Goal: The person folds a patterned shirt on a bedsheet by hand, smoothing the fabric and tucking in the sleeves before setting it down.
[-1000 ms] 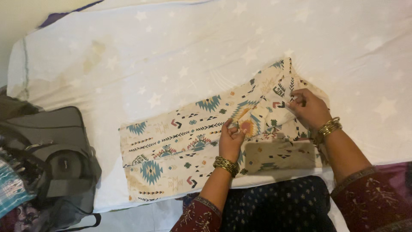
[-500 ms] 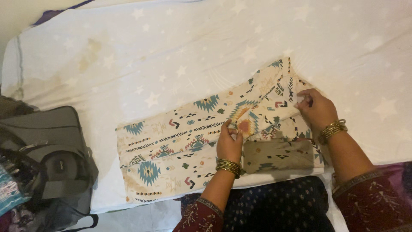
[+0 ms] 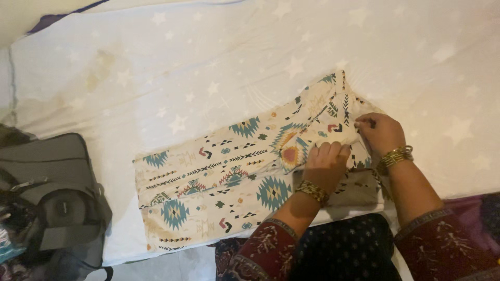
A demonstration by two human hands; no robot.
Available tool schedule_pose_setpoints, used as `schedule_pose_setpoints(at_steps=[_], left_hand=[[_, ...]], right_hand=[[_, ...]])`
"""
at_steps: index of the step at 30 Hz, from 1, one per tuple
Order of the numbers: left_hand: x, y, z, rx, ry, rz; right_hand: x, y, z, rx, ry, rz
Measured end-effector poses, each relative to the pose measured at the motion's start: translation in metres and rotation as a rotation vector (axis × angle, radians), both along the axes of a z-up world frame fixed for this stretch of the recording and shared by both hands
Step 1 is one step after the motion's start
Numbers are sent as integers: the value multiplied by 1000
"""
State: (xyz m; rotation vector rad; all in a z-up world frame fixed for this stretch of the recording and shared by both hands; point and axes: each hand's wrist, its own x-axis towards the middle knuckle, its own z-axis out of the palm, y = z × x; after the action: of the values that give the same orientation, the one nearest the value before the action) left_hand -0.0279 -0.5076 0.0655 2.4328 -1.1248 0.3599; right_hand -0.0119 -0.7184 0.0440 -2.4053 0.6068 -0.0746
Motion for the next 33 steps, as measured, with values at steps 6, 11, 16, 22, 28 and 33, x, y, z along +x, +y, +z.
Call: schedule_pose_setpoints(at_steps=[6,11,16,22,28,33], left_hand=[[30,-44,-24,66,3,80],[44,-40,-15,-169,518,318],[65,-28,-9,-571,803,514],[74,-20,-3,-850,986,486],[46,-21,19,-618,712,306],[26,-41,0,-369,452,153]], right_hand=[[53,6,7,198,3,-129],[96,-10,0,326,20,-94],[124,-25,-10,982,-56,-162],[146,-32,10,502,60,-1],[168,-29,17,293,-78,107],[169,-20,26,163,-48,143]])
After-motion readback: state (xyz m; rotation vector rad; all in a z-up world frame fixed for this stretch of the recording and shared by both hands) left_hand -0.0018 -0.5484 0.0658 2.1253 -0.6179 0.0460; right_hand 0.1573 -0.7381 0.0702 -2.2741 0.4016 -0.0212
